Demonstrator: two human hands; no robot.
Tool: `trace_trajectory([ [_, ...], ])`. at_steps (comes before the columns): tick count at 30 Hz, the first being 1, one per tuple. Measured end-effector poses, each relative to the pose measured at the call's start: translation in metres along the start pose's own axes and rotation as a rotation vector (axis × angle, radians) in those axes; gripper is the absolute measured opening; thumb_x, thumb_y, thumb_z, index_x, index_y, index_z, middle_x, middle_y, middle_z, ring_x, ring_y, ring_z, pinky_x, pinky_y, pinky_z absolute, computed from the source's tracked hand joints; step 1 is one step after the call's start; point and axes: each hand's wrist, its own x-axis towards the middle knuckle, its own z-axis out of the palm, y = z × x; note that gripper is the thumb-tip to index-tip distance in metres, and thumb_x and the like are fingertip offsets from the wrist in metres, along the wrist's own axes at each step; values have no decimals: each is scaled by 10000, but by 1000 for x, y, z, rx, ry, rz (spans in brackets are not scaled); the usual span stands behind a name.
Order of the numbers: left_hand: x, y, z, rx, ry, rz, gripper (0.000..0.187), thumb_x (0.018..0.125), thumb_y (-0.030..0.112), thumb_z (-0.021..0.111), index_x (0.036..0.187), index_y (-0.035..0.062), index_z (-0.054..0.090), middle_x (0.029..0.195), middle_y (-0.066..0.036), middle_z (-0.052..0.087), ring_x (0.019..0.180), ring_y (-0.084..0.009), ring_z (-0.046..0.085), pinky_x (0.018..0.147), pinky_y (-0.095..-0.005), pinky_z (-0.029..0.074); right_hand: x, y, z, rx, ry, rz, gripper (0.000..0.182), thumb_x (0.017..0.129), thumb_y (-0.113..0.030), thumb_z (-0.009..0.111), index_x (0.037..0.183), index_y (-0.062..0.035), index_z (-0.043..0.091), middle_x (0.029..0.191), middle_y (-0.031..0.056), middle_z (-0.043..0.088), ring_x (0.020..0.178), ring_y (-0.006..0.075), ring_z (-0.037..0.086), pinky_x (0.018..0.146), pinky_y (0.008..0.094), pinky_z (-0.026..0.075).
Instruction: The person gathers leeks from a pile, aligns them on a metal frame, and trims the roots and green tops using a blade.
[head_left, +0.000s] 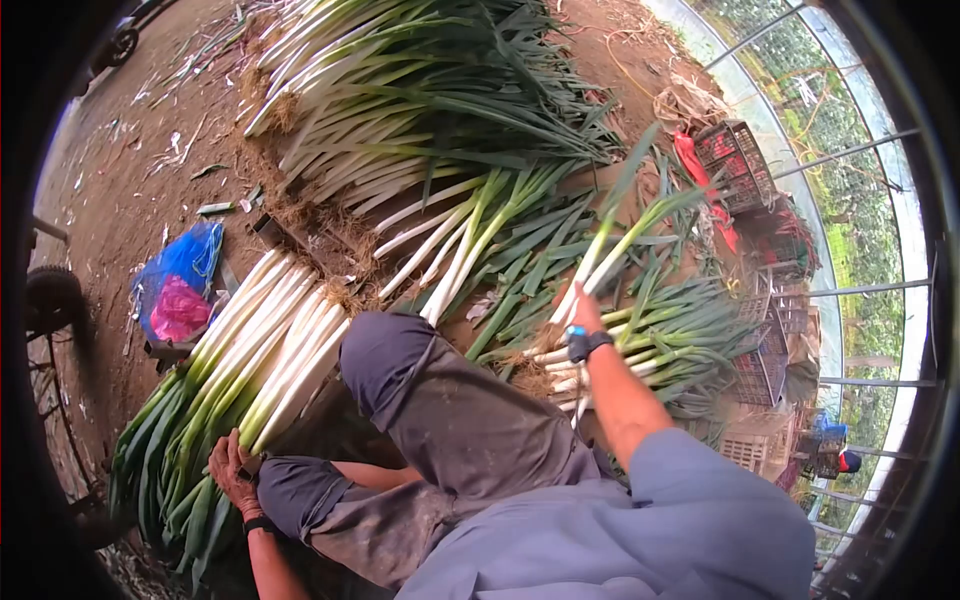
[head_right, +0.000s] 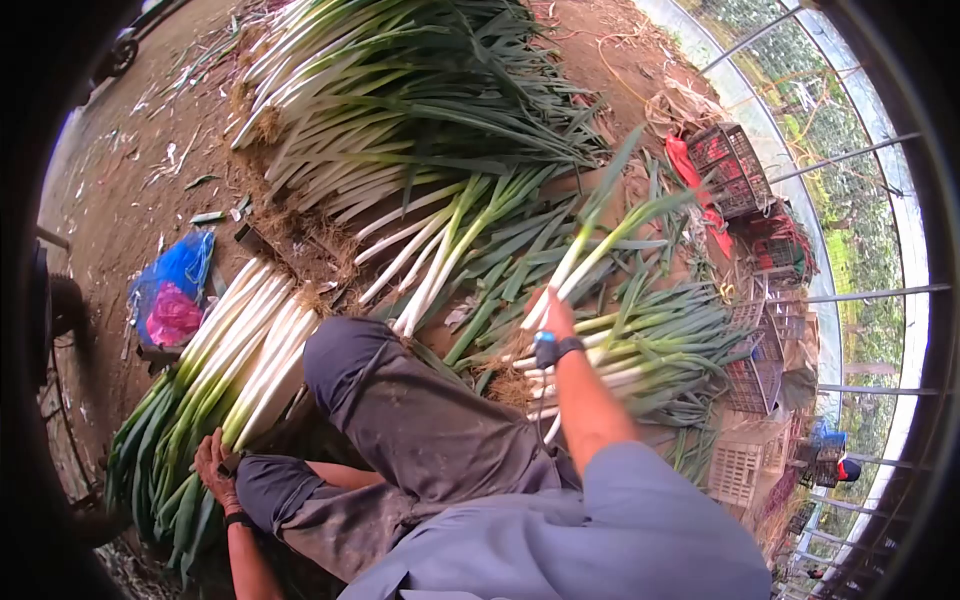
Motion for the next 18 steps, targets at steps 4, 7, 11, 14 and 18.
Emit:
trace_trajectory([
  [4,-3,0,-2,36,-32,-22,366,1054,369,489,1337,200,648,1250,-100,622,1167,-320,559,1034,-469,403,5,117,-20,-79,101,337,372,1044,-312,578,1223,13,587,986,130,711,830,280,700,723,449,587],
  [7,-8,-7,-2,38,-18,22,378,1064,382,465,1348,208,645,1262,-98,619,1161,-327,558,1037,-470,402,-28,122,9,-729,381,94,437,913,-205,714,1244,50,588,1157,217,674,975,330,703,820,436,567],
  [11,-10,-5,-2,68,-47,-9,400,1066,395,454,1358,195,640,1266,-97,619,1167,-332,560,1039,-467,403,-25,113,53,-972,210,-524,472,903,-235,718,1265,42,595,1039,185,727,905,286,708,820,379,547],
  [14,-10,-2,-10,52,-46,-7,413,1065,402,454,1354,176,644,1248,-104,629,1168,-332,566,1033,-467,406,8,128,113,-918,-85,-264,523,905,-275,725,1291,42,567,1003,171,742,959,276,706,849,380,544],
  [18,-5,-3,-10,-21,-31,59,374,1042,331,495,1319,155,674,1191,-126,656,1149,-331,586,1014,-463,417,36,159,195,-716,9,-188,654,860,-321,785,1266,124,531,997,242,727,1052,319,681,925,403,512],
])
